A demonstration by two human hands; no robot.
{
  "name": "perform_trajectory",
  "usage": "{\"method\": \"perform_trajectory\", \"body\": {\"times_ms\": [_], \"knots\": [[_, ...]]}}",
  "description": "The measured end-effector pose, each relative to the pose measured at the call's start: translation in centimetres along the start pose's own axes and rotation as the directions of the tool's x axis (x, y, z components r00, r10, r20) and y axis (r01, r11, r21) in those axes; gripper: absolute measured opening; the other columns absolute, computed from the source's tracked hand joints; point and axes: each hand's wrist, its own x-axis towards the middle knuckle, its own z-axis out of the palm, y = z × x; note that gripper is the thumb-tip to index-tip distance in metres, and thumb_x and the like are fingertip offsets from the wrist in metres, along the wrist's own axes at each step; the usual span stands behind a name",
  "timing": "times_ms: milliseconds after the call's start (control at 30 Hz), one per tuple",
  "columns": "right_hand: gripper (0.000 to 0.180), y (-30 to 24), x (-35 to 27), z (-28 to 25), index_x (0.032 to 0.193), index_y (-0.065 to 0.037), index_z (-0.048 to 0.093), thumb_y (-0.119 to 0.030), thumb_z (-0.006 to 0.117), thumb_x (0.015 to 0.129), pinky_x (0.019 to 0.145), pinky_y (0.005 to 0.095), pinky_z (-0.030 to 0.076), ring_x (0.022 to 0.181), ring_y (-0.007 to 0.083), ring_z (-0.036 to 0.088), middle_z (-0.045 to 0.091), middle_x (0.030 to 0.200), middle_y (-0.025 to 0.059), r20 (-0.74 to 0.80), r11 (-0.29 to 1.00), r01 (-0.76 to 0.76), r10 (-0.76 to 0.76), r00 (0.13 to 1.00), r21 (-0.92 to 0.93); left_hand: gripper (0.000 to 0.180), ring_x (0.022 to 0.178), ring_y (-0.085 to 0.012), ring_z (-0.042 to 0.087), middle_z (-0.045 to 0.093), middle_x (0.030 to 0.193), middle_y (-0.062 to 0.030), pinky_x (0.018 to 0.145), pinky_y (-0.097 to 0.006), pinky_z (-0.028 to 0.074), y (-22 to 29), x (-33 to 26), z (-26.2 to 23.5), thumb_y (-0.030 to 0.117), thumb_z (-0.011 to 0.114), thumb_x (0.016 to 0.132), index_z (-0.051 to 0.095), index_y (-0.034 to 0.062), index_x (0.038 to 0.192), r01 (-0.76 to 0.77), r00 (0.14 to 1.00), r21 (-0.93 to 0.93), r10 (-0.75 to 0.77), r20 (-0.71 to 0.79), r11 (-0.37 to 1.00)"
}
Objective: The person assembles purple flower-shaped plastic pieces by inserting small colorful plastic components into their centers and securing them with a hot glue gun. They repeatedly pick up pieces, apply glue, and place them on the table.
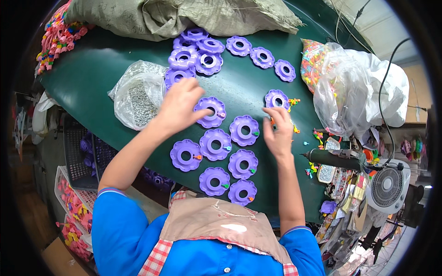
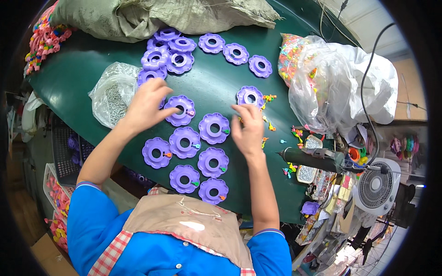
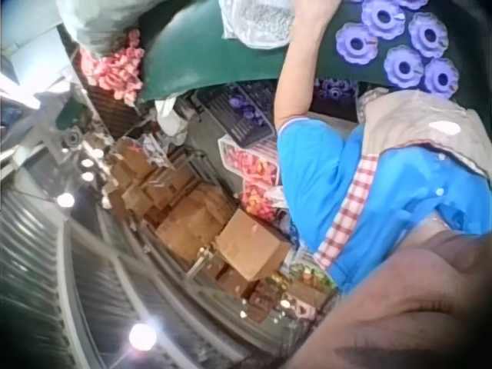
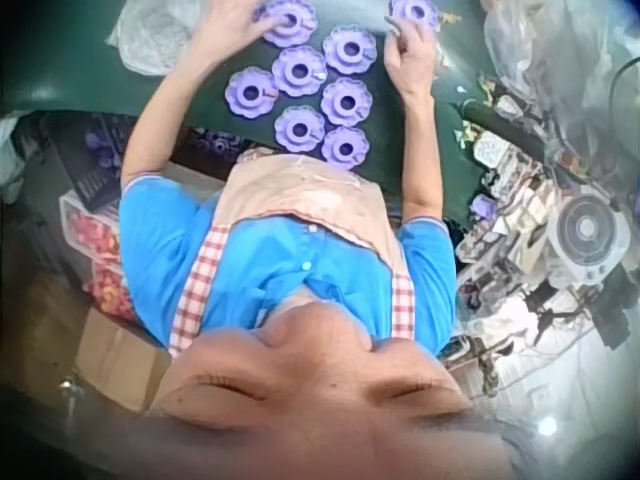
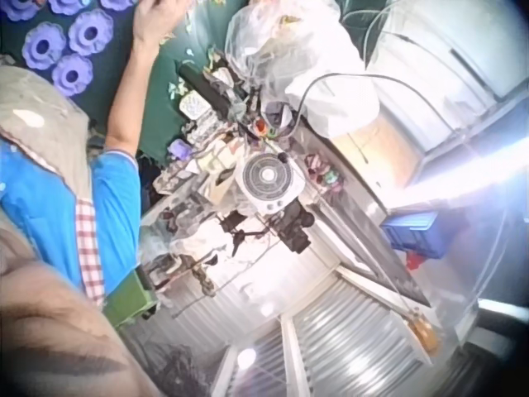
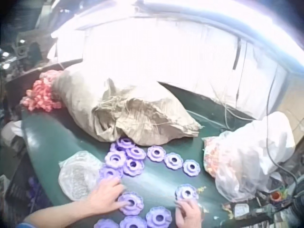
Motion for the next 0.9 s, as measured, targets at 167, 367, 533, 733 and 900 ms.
{"method": "perform_trajectory", "body": {"times_ms": [167, 367, 533, 733, 900], "knots": [[0.027, 3.7, -1.0, -1.4, 0.115, -0.004, 0.076, -0.005, 0.075, 0.087, 0.089, 0.0435, 0.049, 0.1, 0.0301, 0.064, 0.068, 0.11, 0.0112, -0.073, 0.954, -0.088, 0.07, 0.995, -0.288, 0.057, 0.111, -0.0363, 0.06, 0.062, 0.115, -0.0137, 0.097, -0.046, 0.05, -2.2, -1.9, -2.0, 0.014, 0.086, 0.075, 0.065, 0.0038, 0.127, 0.055, 0.995, 0.119, -0.064, 0.072, 0.991], [0.029, 2.5, -1.4, -1.9, 0.114, -0.007, 0.077, -0.01, 0.079, 0.085, 0.088, 0.0428, 0.049, 0.1, 0.0299, 0.064, 0.069, 0.104, 0.0083, 0.061, 0.985, 0.05, -0.04, 0.997, -0.164, 0.055, 0.115, -0.0381, 0.062, 0.065, 0.119, -0.015, 0.099, -0.047, 0.051, -1.6, -0.3, -2.9, 0.005, 0.078, 0.076, 0.064, 0.0042, 0.129, 0.097, 0.994, 0.047, -0.099, 0.05, 0.994], [0.019, 2.9, -1.3, -1.3, 0.1, -0.009, 0.075, -0.009, 0.078, 0.081, 0.084, 0.0459, 0.051, 0.09, 0.0322, 0.066, 0.068, 0.094, 0.0084, 0.105, 0.987, 0.034, -0.017, 0.994, -0.157, 0.05, 0.12, -0.0383, 0.063, 0.069, 0.124, -0.0162, 0.103, -0.045, 0.052, 2.9, 7.7, 0.4, -0.001, 0.071, 0.078, 0.064, 0.0044, 0.128, -0.265, 0.962, -0.158, 0.272, 0.018, 0.951], [0.015, 1.8, -0.7, -0.8, 0.088, -0.005, 0.068, -0.002, 0.073, 0.074, 0.078, 0.0456, 0.052, 0.081, 0.0343, 0.063, 0.062, 0.087, 0.0112, 0.13, 0.982, 0.087, -0.065, 0.989, -0.168, 0.049, 0.119, -0.0367, 0.062, 0.068, 0.121, -0.0151, 0.101, -0.046, 0.053, 2.0, 11.5, 6.7, -0.004, 0.068, 0.078, 0.068, 0.0073, 0.125, -0.315, 0.861, -0.282, 0.398, 0.316, 0.906], [0.018, 2.3, -0.7, -1.2, 0.095, -0.004, 0.075, 0.0, 0.074, 0.077, 0.076, 0.0418, 0.055, 0.082, 0.0282, 0.067, 0.065, 0.091, 0.0106, 0.129, 0.993, -0.068, 0.081, 0.988, -0.1, 0.045, 0.118, -0.0334, 0.059, 0.065, 0.118, -0.0111, 0.1, -0.045, 0.053, 2.4, 10.2, 7.1, 0.017, 0.081, 0.079, 0.07, 0.0056, 0.121, -0.206, 0.958, -0.155, 0.231, 0.168, 0.966]]}}
